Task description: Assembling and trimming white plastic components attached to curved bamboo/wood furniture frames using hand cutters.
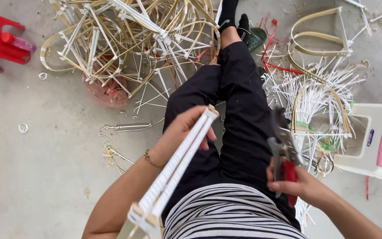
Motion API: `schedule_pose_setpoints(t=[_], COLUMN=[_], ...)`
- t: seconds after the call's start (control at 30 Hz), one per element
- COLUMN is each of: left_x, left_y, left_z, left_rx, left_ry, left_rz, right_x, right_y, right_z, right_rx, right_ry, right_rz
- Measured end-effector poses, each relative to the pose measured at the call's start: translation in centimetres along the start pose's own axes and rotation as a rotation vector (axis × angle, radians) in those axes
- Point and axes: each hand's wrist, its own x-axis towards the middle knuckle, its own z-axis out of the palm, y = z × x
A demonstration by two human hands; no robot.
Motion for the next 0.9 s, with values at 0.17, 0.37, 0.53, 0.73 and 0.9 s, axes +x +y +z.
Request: schedule_pose_setpoints(t=[0.17,0.37,0.53,0.73,0.9], left_x=[0.0,-0.3,-0.2,0.0,1.1], left_y=[-3.1,-2.1,-2.4,-4.0,-7.9], left_z=[2.1,3.8,4.8,4.5,3.3], left_rx=[0.004,0.159,0.294,0.177,0.061], left_ry=[-0.094,-0.063,-0.084,-0.126,-0.128], left_rz=[-0.022,-0.188,-0.246,-0.267,-0.226], right_x=[-0.5,-0.8,-0.7,0.0,2.1], right_y=[-8.1,-10.8,-10.6,-8.7,-6.3], right_z=[3.4,4.9,5.0,4.7,4.0], right_rx=[-0.274,-0.458,-0.524,-0.552,-0.357], right_ry=[-0.034,-0.142,-0.134,-0.12,-0.142], right_rz=[0.074,-0.044,-0.1,-0.107,-0.037])
